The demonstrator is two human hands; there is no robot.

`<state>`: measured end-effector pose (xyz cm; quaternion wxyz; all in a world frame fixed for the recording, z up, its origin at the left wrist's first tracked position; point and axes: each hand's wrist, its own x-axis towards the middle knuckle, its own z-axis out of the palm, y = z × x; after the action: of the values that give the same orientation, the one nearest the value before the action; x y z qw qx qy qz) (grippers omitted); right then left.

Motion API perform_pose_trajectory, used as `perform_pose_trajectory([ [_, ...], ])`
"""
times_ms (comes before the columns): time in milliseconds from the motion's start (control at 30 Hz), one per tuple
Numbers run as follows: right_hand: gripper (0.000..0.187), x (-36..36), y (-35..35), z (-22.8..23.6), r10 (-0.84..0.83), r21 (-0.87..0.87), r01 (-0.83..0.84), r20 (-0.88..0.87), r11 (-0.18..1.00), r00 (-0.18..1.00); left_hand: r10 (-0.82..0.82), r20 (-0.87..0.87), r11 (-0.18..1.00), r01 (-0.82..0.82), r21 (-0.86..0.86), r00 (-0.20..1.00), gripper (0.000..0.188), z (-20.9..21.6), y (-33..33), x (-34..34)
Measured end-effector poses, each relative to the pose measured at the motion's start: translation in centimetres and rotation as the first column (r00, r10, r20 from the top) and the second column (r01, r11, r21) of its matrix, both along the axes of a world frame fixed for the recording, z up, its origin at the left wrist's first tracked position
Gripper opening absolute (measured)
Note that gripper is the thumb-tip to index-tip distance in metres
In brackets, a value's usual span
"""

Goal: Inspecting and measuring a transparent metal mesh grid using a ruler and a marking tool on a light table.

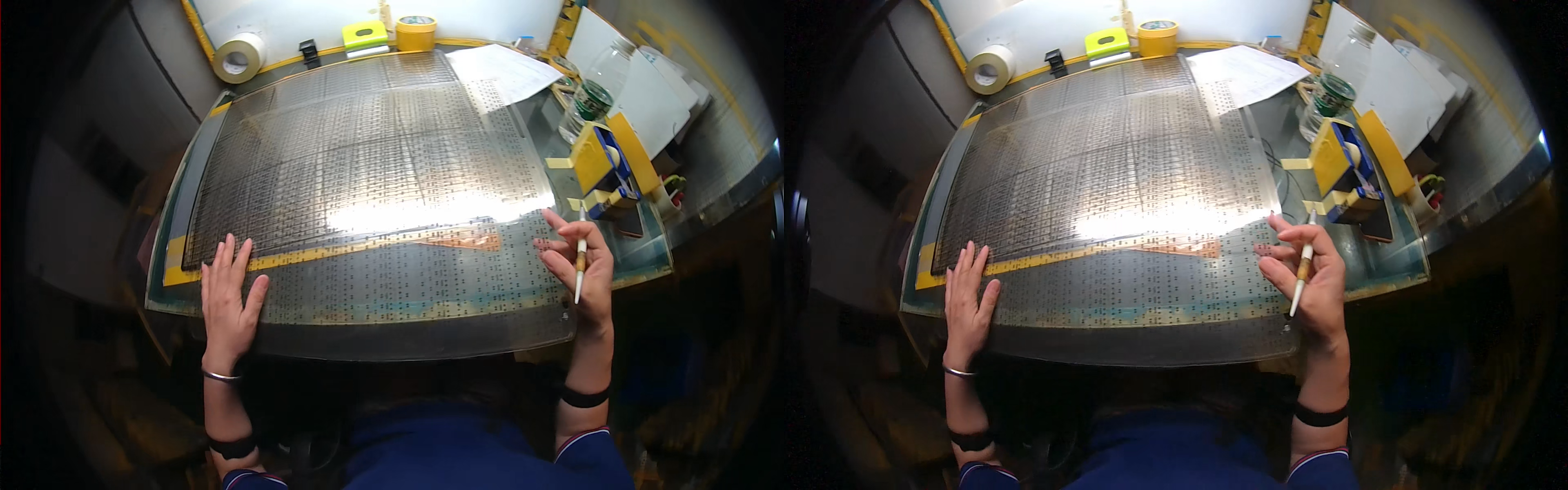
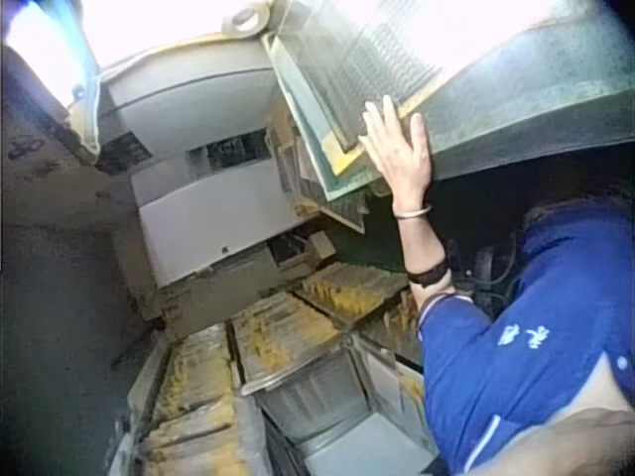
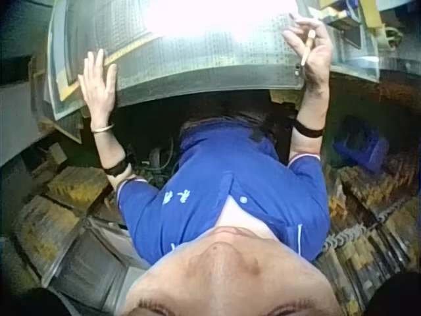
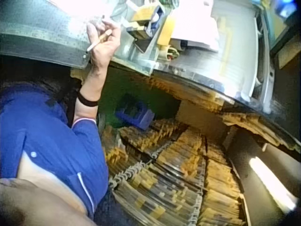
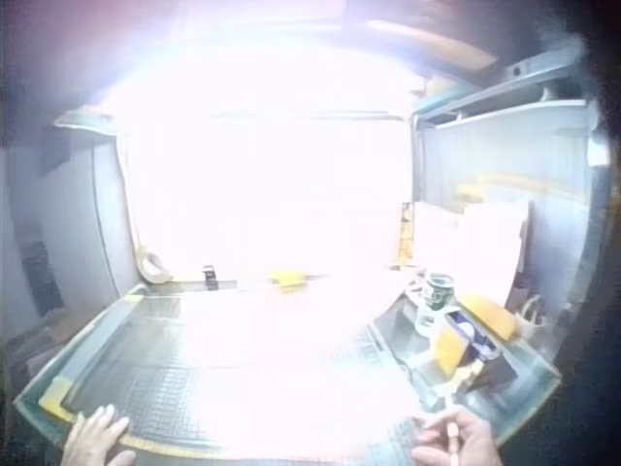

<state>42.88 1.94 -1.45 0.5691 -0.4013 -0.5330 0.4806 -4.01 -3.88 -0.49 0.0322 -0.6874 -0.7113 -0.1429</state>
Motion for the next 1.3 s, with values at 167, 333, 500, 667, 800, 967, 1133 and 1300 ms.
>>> perform_pose_trajectory([
  [167,0.036,-0.4,0.0,0.4,0.031,-0.040,-0.029,0.036,0.999,0.999,0.042,0.013,0.999,-0.042,-0.003,0.999,0.060,0.1,0.0,0.3],
  [333,0.026,0.0,0.2,-0.1,0.001,0.023,-0.004,0.094,1.000,0.996,0.042,0.009,0.999,-0.042,-0.032,0.999,0.062,0.4,0.7,0.4],
  [500,0.017,0.1,0.4,-0.5,-0.070,0.097,0.060,0.105,0.993,0.992,0.031,-0.009,0.998,-0.031,-0.049,0.999,0.063,0.3,1.7,0.4],
  [667,0.016,-0.1,0.4,-0.7,-0.121,0.132,0.109,0.089,0.985,0.989,0.018,0.009,0.999,-0.018,-0.046,1.000,0.063,0.2,3.1,0.7],
  [800,0.015,-0.1,0.4,-0.9,-0.162,0.161,0.144,0.107,0.976,0.981,0.005,0.015,1.000,-0.005,-0.011,1.000,0.060,0.2,4.1,1.0],
  [967,0.015,-0.5,0.4,-0.9,-0.177,0.165,0.157,0.116,0.974,0.977,0.005,0.012,1.000,-0.005,-0.016,1.000,0.060,0.3,4.2,0.9],
  [1133,0.014,-0.5,0.3,-0.8,-0.213,0.165,0.188,0.147,0.968,0.966,0.009,0.013,1.000,-0.009,-0.016,1.000,0.061,0.3,4.3,1.0],
  [1300,0.010,-0.8,0.3,-0.5,-0.221,0.137,0.202,0.140,0.970,0.965,0.017,0.050,0.999,-0.015,-0.043,0.999,0.064,0.4,4.2,0.9],
])
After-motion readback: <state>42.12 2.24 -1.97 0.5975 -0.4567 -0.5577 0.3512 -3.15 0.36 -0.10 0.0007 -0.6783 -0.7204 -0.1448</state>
